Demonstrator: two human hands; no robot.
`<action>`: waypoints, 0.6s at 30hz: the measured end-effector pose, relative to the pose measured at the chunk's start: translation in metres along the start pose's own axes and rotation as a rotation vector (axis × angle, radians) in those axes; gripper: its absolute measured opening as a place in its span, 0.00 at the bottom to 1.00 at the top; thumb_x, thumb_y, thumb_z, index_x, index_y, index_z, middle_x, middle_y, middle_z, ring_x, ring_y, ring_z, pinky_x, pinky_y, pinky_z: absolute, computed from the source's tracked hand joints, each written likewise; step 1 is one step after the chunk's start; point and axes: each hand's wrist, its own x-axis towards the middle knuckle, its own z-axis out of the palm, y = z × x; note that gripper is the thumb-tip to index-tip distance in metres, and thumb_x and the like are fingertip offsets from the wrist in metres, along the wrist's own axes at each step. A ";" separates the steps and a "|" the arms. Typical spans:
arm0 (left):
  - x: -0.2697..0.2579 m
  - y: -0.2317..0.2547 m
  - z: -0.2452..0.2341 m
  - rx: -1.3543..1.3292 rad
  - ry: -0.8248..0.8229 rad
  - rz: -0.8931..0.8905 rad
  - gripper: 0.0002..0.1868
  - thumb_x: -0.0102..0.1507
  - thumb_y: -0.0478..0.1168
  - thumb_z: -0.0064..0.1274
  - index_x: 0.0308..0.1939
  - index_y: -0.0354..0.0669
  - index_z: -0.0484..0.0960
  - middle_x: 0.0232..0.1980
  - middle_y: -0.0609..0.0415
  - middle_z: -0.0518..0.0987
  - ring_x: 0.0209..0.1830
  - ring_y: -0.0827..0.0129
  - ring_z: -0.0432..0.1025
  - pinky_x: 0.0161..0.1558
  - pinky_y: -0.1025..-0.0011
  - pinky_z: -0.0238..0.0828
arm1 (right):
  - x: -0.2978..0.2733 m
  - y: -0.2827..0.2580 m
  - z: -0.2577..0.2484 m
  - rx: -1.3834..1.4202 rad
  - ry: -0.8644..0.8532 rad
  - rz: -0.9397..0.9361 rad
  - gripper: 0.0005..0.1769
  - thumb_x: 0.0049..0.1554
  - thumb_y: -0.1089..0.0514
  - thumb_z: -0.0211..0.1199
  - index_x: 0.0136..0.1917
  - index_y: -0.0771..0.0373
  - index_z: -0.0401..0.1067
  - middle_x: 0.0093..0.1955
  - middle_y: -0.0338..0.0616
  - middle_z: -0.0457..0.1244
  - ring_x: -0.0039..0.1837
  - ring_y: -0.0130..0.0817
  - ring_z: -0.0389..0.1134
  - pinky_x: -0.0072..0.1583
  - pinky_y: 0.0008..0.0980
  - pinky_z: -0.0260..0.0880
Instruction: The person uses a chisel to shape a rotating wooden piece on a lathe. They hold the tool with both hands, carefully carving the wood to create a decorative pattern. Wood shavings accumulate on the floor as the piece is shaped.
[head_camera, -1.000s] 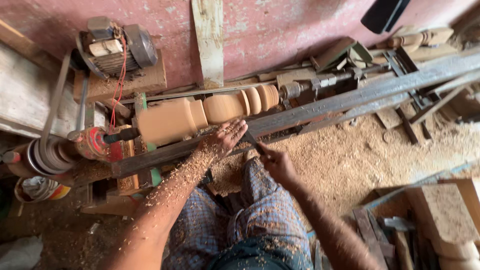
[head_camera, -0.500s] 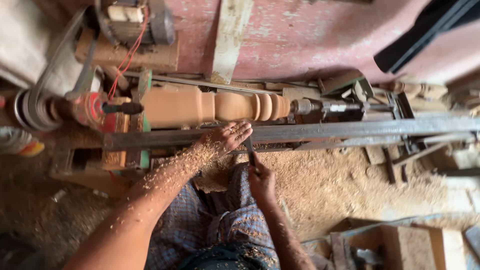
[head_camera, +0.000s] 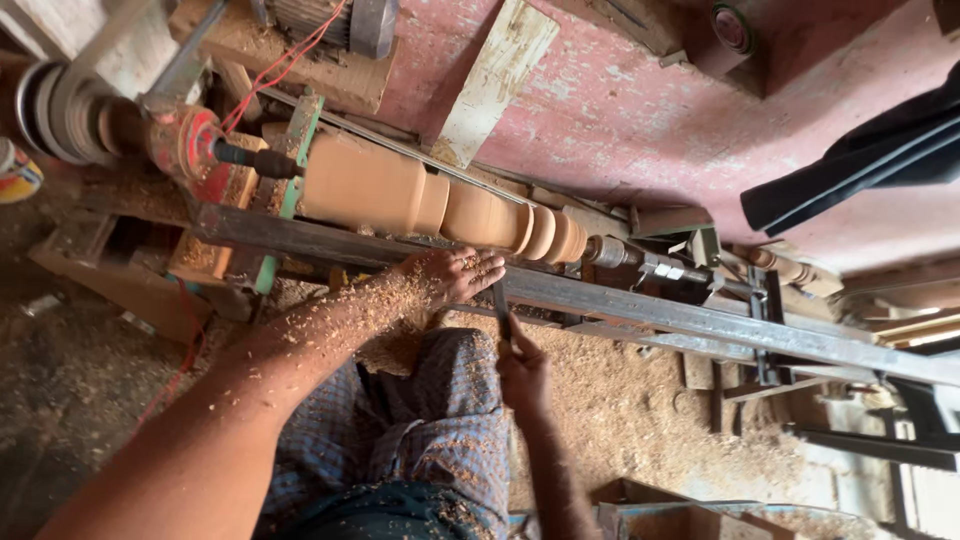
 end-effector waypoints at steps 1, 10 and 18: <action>0.003 0.001 0.011 -0.040 0.037 -0.018 0.34 0.72 0.48 0.39 0.78 0.36 0.51 0.82 0.45 0.50 0.81 0.59 0.47 0.77 0.60 0.48 | -0.003 0.004 0.010 -0.051 0.046 -0.002 0.29 0.61 0.65 0.57 0.75 0.49 0.67 0.50 0.30 0.73 0.26 0.18 0.54 0.26 0.22 0.54; 0.022 0.011 0.057 -0.268 0.101 0.000 0.37 0.69 0.49 0.45 0.79 0.44 0.50 0.82 0.48 0.50 0.81 0.58 0.45 0.78 0.58 0.46 | -0.031 -0.008 0.071 0.095 0.185 0.106 0.37 0.60 0.65 0.54 0.79 0.42 0.55 0.30 0.40 0.63 0.23 0.22 0.56 0.24 0.24 0.58; 0.026 0.012 0.033 -0.032 0.264 -0.095 0.32 0.71 0.45 0.46 0.78 0.43 0.57 0.79 0.48 0.59 0.79 0.58 0.56 0.76 0.60 0.57 | -0.008 -0.003 0.046 -0.231 0.246 -0.106 0.32 0.61 0.65 0.58 0.78 0.57 0.64 0.32 0.37 0.65 0.27 0.18 0.53 0.27 0.21 0.52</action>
